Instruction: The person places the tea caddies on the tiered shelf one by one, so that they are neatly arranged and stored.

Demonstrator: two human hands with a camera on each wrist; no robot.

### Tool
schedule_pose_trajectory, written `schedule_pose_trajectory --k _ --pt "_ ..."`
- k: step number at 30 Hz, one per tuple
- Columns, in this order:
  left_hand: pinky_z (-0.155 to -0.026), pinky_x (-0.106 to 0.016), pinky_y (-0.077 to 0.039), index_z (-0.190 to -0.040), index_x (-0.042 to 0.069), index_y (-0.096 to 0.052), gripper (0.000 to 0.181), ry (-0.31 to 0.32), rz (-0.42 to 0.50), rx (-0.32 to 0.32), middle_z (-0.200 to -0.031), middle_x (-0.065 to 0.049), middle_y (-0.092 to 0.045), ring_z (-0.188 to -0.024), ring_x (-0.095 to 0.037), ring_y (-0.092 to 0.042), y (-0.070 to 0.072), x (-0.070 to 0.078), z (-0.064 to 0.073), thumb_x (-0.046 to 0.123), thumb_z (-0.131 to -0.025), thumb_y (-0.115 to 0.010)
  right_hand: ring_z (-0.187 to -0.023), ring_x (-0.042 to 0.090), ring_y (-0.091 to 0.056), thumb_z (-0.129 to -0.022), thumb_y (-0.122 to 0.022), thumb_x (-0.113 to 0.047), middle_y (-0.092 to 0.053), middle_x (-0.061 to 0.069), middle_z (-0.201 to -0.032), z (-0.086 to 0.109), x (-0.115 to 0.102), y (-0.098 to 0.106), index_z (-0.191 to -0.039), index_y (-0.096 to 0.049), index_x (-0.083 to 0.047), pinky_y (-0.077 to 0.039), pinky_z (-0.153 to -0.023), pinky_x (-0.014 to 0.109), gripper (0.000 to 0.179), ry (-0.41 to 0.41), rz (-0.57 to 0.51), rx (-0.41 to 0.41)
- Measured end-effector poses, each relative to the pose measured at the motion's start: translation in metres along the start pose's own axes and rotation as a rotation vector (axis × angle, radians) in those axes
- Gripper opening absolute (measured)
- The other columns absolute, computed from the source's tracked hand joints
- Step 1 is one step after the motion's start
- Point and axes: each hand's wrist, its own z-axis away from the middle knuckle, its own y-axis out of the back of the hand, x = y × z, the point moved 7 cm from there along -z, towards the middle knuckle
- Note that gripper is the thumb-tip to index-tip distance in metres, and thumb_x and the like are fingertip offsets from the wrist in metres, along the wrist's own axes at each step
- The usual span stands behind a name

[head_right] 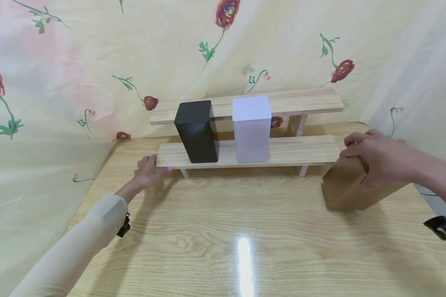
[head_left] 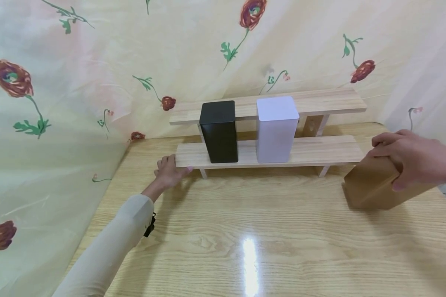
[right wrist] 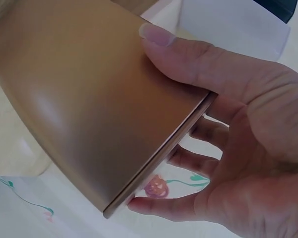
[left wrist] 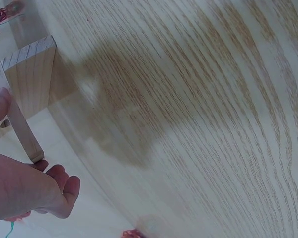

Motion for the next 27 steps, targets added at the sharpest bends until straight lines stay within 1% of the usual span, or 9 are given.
schedule_pose_trajectory --k 3,5,10,11,15,19,22,25,27 --pt "-0.105 -0.061 -0.013 -0.149 -0.004 -0.019 0.085 0.002 -0.002 0.001 -0.149 -0.028 -0.02 -0.134 -0.042 -0.015 0.0 0.0 0.0 0.048 -0.093 -0.058 -0.099 0.043 -0.049 -0.028 -0.095 -0.019 -0.058 0.018 -0.115 -0.002 -0.006 0.01 -0.094 -0.071 -0.012 -0.044 -0.069 0.047 0.07 0.062 0.018 0.079" --pt "-0.104 -0.06 -0.014 -0.148 -0.004 -0.02 0.085 0.002 -0.002 0.001 -0.148 -0.028 -0.021 -0.133 -0.042 -0.016 0.0 0.0 0.0 0.047 -0.093 -0.059 -0.098 0.041 -0.05 -0.025 -0.096 -0.02 -0.059 0.016 -0.113 -0.003 -0.01 0.015 -0.091 -0.071 -0.013 -0.043 -0.072 0.047 0.071 0.094 0.026 0.119" --pt "-0.104 -0.06 -0.014 -0.148 -0.004 -0.02 0.085 0.0 0.001 0.001 -0.148 -0.028 -0.021 -0.133 -0.042 -0.015 0.001 0.0 0.0 0.047 -0.093 -0.059 -0.095 0.039 -0.052 -0.023 -0.095 -0.02 -0.059 0.012 -0.11 -0.006 -0.018 0.025 -0.09 -0.071 -0.013 -0.042 -0.071 0.044 0.071 0.15 0.036 0.154" --pt "-0.104 -0.06 -0.014 -0.148 -0.004 -0.019 0.085 0.001 0.002 0.0 -0.148 -0.028 -0.02 -0.133 -0.041 -0.015 0.001 0.0 0.0 0.047 -0.093 -0.059 -0.094 0.04 -0.052 -0.023 -0.095 -0.02 -0.059 0.012 -0.109 -0.007 -0.019 0.027 -0.09 -0.071 -0.013 -0.042 -0.071 0.045 0.071 0.164 0.032 0.158" --pt "-0.104 -0.06 -0.014 -0.148 -0.004 -0.019 0.086 0.004 0.002 -0.001 -0.148 -0.028 -0.02 -0.133 -0.041 -0.015 0.001 0.0 -0.001 0.048 -0.092 -0.059 -0.095 0.04 -0.052 -0.023 -0.095 -0.02 -0.059 0.012 -0.109 -0.011 -0.019 0.034 -0.091 -0.071 -0.013 -0.037 -0.076 0.046 0.073 0.167 0.026 0.153" --pt "-0.104 -0.061 -0.014 -0.148 -0.004 -0.019 0.087 0.008 0.001 -0.003 -0.149 -0.027 -0.02 -0.134 -0.041 -0.015 0.0 -0.001 -0.001 0.049 -0.092 -0.059 -0.098 0.04 -0.052 -0.024 -0.097 -0.025 -0.059 0.012 -0.111 -0.017 -0.017 0.041 -0.095 -0.072 -0.014 -0.036 -0.08 0.05 0.077 0.148 0.037 0.126" --pt "-0.104 -0.061 -0.014 -0.149 -0.004 -0.018 0.087 0.009 0.0 -0.006 -0.149 -0.027 -0.019 -0.134 -0.042 -0.014 0.0 -0.001 -0.001 0.049 -0.092 -0.059 -0.099 0.041 -0.052 -0.025 -0.097 -0.028 -0.059 0.013 -0.113 -0.021 -0.018 0.045 -0.099 -0.072 -0.015 -0.036 -0.08 0.056 0.079 0.143 0.05 0.108" --pt "-0.104 -0.061 -0.013 -0.149 -0.004 -0.019 0.087 0.006 0.006 -0.005 -0.149 -0.027 -0.019 -0.134 -0.042 -0.014 0.0 -0.001 -0.002 0.049 -0.092 -0.059 -0.101 0.042 -0.051 -0.026 -0.097 -0.027 -0.058 0.013 -0.115 -0.024 -0.019 0.049 -0.101 -0.071 -0.015 -0.036 -0.082 0.057 0.08 0.143 0.053 0.094" --pt "-0.104 -0.061 -0.013 -0.148 -0.003 -0.019 0.086 0.003 0.011 -0.003 -0.148 -0.027 -0.02 -0.134 -0.042 -0.014 0.0 -0.001 -0.002 0.049 -0.092 -0.059 -0.101 0.042 -0.051 -0.026 -0.097 -0.026 -0.058 0.014 -0.116 -0.026 -0.02 0.052 -0.101 -0.071 -0.015 -0.036 -0.083 0.055 0.08 0.151 0.058 0.091"
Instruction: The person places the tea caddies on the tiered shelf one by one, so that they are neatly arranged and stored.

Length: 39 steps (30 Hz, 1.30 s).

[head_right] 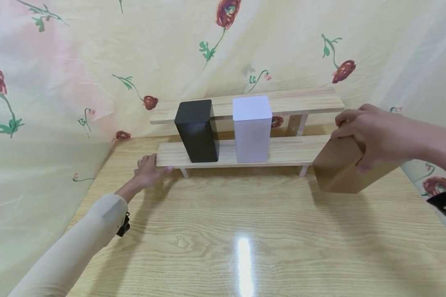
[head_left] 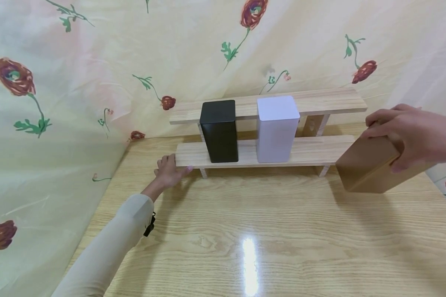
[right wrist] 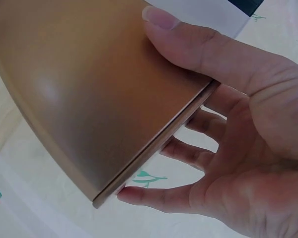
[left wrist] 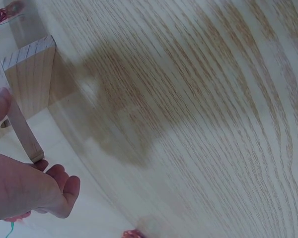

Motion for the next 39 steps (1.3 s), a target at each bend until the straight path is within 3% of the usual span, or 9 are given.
schedule_pose_trajectory --k 13,22,33,39 --pt "-0.102 -0.06 -0.015 -0.148 -0.002 -0.022 0.082 -0.013 0.019 0.006 -0.146 -0.027 -0.024 -0.13 -0.04 -0.018 0.001 0.003 0.0 0.047 -0.093 -0.059 -0.1 0.044 -0.049 -0.031 -0.096 -0.022 -0.057 0.018 -0.117 -0.024 -0.005 0.019 -0.104 -0.071 -0.009 -0.043 -0.077 0.055 0.078 0.05 0.023 -0.045" --pt "-0.102 -0.06 -0.014 -0.148 -0.001 -0.022 0.082 -0.003 0.013 -0.001 -0.147 -0.027 -0.022 -0.132 -0.041 -0.016 0.0 0.001 0.0 0.047 -0.092 -0.06 -0.099 0.041 -0.05 -0.035 -0.094 -0.016 -0.055 0.019 -0.12 -0.047 0.0 0.021 -0.105 -0.071 -0.008 -0.039 -0.079 0.055 0.074 0.063 0.001 -0.072" --pt "-0.101 -0.058 -0.017 -0.147 -0.003 -0.023 0.081 0.0 -0.003 0.012 -0.146 -0.027 -0.024 -0.129 -0.041 -0.019 0.0 -0.001 0.0 0.045 -0.092 -0.06 -0.103 0.039 -0.052 -0.045 -0.093 -0.019 -0.05 0.025 -0.127 -0.086 -0.001 0.017 -0.115 -0.067 -0.002 -0.045 -0.08 0.049 0.077 0.038 0.032 -0.223" --pt "-0.102 -0.059 -0.017 -0.147 -0.002 -0.023 0.082 -0.003 -0.01 0.013 -0.146 -0.027 -0.025 -0.129 -0.04 -0.02 0.0 0.002 -0.001 0.047 -0.092 -0.06 -0.107 0.043 -0.046 -0.047 -0.092 -0.016 -0.049 0.025 -0.128 -0.1 0.0 0.012 -0.117 -0.067 -0.002 -0.045 -0.078 0.048 0.076 0.006 0.03 -0.275"
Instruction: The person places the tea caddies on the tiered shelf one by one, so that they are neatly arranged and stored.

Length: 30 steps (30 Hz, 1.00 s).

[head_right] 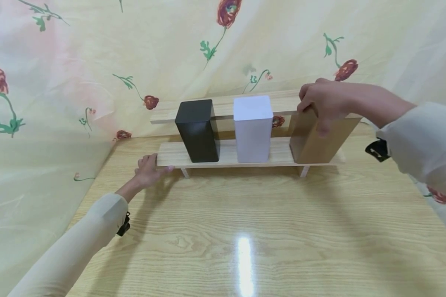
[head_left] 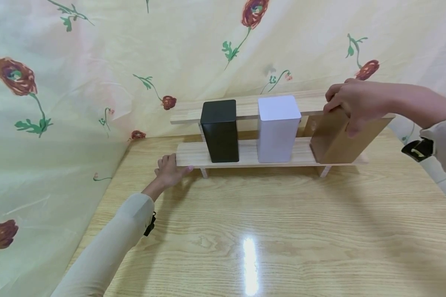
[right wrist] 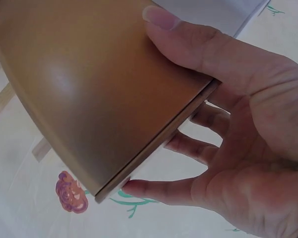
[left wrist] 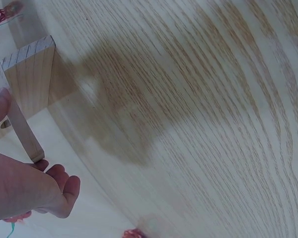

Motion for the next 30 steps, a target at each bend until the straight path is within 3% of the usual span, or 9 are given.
schedule_pose_trajectory --k 15,23,30 --pt "-0.103 -0.058 -0.017 -0.146 -0.002 -0.024 0.084 0.006 -0.006 -0.002 -0.147 -0.026 -0.024 -0.131 -0.04 -0.019 0.0 -0.002 -0.001 0.049 -0.091 -0.061 -0.109 0.04 -0.04 -0.05 -0.091 -0.014 -0.048 0.022 -0.127 -0.02 0.004 -0.011 -0.12 -0.066 0.0 -0.044 -0.082 0.048 0.075 -0.048 -0.074 -0.055" --pt "-0.102 -0.058 -0.018 -0.145 -0.002 -0.026 0.082 0.0 -0.007 0.001 -0.145 -0.026 -0.026 -0.13 -0.04 -0.02 0.001 -0.002 -0.002 0.048 -0.091 -0.062 -0.109 0.039 -0.038 -0.052 -0.091 -0.013 -0.047 0.021 -0.126 -0.021 0.004 -0.011 -0.12 -0.065 0.001 -0.044 -0.082 0.046 0.074 -0.082 -0.096 -0.072" --pt "-0.102 -0.058 -0.018 -0.146 -0.003 -0.025 0.083 -0.005 -0.012 -0.007 -0.145 -0.026 -0.026 -0.129 -0.04 -0.02 0.001 -0.003 -0.001 0.047 -0.091 -0.062 -0.108 0.039 -0.04 -0.052 -0.09 -0.013 -0.047 0.021 -0.125 -0.018 -0.001 -0.01 -0.118 -0.065 0.002 -0.042 -0.084 0.047 0.072 -0.064 -0.084 -0.06"
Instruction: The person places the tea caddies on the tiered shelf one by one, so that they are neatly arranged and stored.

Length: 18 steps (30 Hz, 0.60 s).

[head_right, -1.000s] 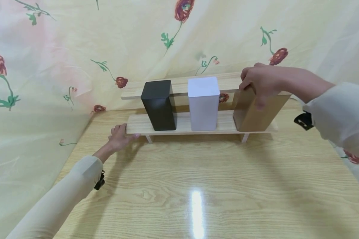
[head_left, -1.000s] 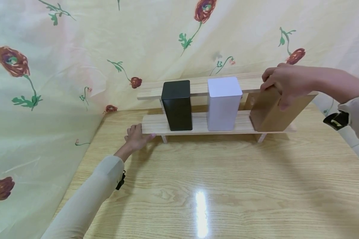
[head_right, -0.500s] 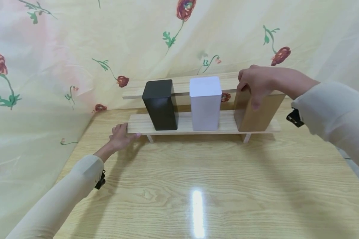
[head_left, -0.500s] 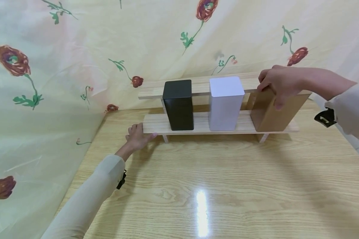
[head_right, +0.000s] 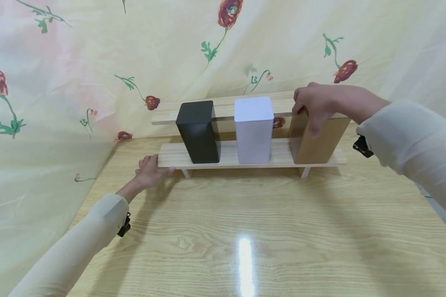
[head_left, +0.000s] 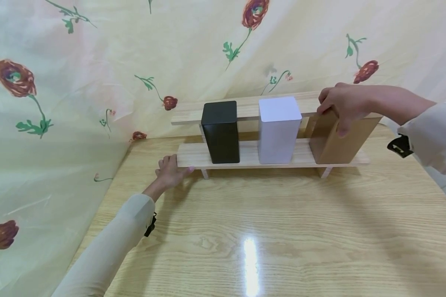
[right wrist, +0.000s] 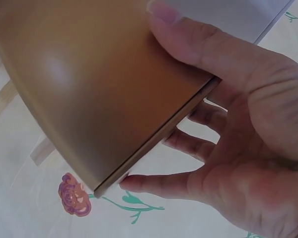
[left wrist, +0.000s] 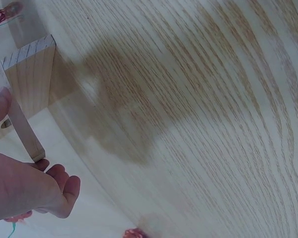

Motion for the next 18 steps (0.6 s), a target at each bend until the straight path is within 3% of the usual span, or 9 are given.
schedule_pose_trajectory --k 15,18 --pt "-0.1 -0.056 -0.02 -0.145 -0.003 -0.027 0.084 0.01 -0.055 -0.001 -0.144 -0.026 -0.027 -0.128 -0.04 -0.021 0.004 0.0021 -0.0016 0.05 -0.09 -0.062 -0.112 0.043 -0.037 -0.055 -0.092 -0.018 -0.045 0.023 -0.129 -0.0006 -0.0005 -0.0006 -0.12 -0.064 0.0 -0.042 -0.085 0.053 0.073 -0.001 -0.014 -0.004" --pt "-0.099 -0.056 -0.02 -0.145 -0.003 -0.029 0.085 0.013 -0.083 0.006 -0.142 -0.025 -0.029 -0.127 -0.04 -0.023 0.0054 0.0019 -0.0015 0.052 -0.089 -0.062 -0.116 0.047 -0.034 -0.057 -0.091 -0.02 -0.04 0.026 -0.134 -0.0003 -0.0008 -0.0013 -0.128 -0.057 0.001 -0.042 -0.085 0.058 0.081 -0.005 -0.019 -0.006"
